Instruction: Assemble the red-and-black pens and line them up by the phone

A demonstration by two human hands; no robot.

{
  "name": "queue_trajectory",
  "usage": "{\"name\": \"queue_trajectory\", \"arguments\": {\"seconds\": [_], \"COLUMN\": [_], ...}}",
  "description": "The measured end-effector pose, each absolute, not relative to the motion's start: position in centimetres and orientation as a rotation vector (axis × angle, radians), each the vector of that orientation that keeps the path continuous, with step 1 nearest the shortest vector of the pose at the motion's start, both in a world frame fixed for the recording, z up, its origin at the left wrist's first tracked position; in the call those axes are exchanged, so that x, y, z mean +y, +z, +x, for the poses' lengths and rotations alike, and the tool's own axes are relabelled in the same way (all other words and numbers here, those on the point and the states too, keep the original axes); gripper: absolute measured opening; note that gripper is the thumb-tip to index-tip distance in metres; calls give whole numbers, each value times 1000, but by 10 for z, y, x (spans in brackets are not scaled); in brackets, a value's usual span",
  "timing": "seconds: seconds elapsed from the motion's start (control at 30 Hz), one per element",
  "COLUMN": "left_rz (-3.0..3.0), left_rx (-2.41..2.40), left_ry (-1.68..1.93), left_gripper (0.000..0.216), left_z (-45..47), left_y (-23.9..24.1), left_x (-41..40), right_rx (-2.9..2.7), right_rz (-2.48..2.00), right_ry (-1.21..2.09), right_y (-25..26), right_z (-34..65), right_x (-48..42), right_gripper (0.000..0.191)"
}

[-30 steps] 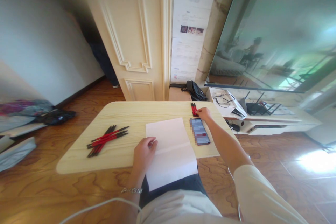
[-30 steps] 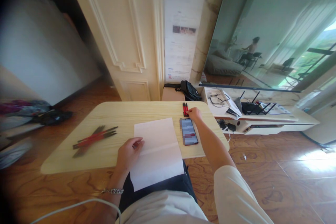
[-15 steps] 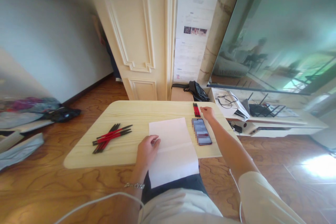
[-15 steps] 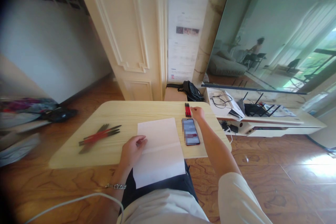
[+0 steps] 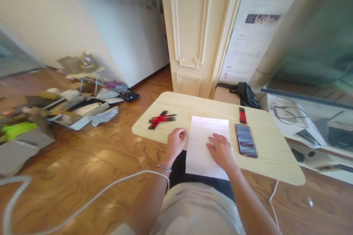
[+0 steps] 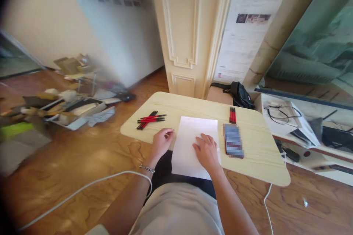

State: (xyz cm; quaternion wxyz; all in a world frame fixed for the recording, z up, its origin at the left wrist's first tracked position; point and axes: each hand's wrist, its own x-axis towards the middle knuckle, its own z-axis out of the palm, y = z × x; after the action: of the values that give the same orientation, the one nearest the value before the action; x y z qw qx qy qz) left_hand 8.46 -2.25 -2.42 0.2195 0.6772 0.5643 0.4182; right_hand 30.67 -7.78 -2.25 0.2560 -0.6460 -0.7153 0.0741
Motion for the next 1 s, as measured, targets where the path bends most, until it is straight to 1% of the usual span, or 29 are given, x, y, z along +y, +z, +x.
{"name": "queue_trajectory", "arguments": {"seconds": [0.1, 0.2, 0.27, 0.37, 0.47, 0.63, 0.83, 0.93, 1.0], "left_rz": [1973, 2120, 2215, 2308, 2377, 2441, 2488, 2418, 2332], "left_rx": [1668, 1812, 1924, 2077, 2117, 2095, 2060, 1996, 1885], "left_ry": [1156, 1065, 971, 736, 569, 419, 374, 460, 587], "left_gripper": [21, 20, 20, 21, 21, 20, 18, 17, 17], "left_z": [56, 28, 11, -6, -13, -15, -14, -3, 13], "left_y": [-21, -13, -6, 3, 7, 6, 18, 26, 29], "left_x": [-15, 1, 13, 27, 36, 44, 45, 36, 27], "right_rx": [-1937, -1941, -1946, -1952, -1961, -1965, -1973, -1972, -1972], "right_rz": [-1812, -1847, -1865, -1894, -1925, -1933, -1919, -1901, -1886], "right_ry": [143, 128, 133, 139, 151, 158, 158, 148, 138], "right_y": [-28, -29, -29, -26, -22, -18, -18, -18, -18], "right_z": [307, 308, 308, 306, 305, 304, 304, 304, 304], "right_x": [-75, -73, -73, -73, -74, -75, -75, -75, -75], "right_gripper": [32, 32, 33, 34, 34, 34, 33, 32, 31]}}
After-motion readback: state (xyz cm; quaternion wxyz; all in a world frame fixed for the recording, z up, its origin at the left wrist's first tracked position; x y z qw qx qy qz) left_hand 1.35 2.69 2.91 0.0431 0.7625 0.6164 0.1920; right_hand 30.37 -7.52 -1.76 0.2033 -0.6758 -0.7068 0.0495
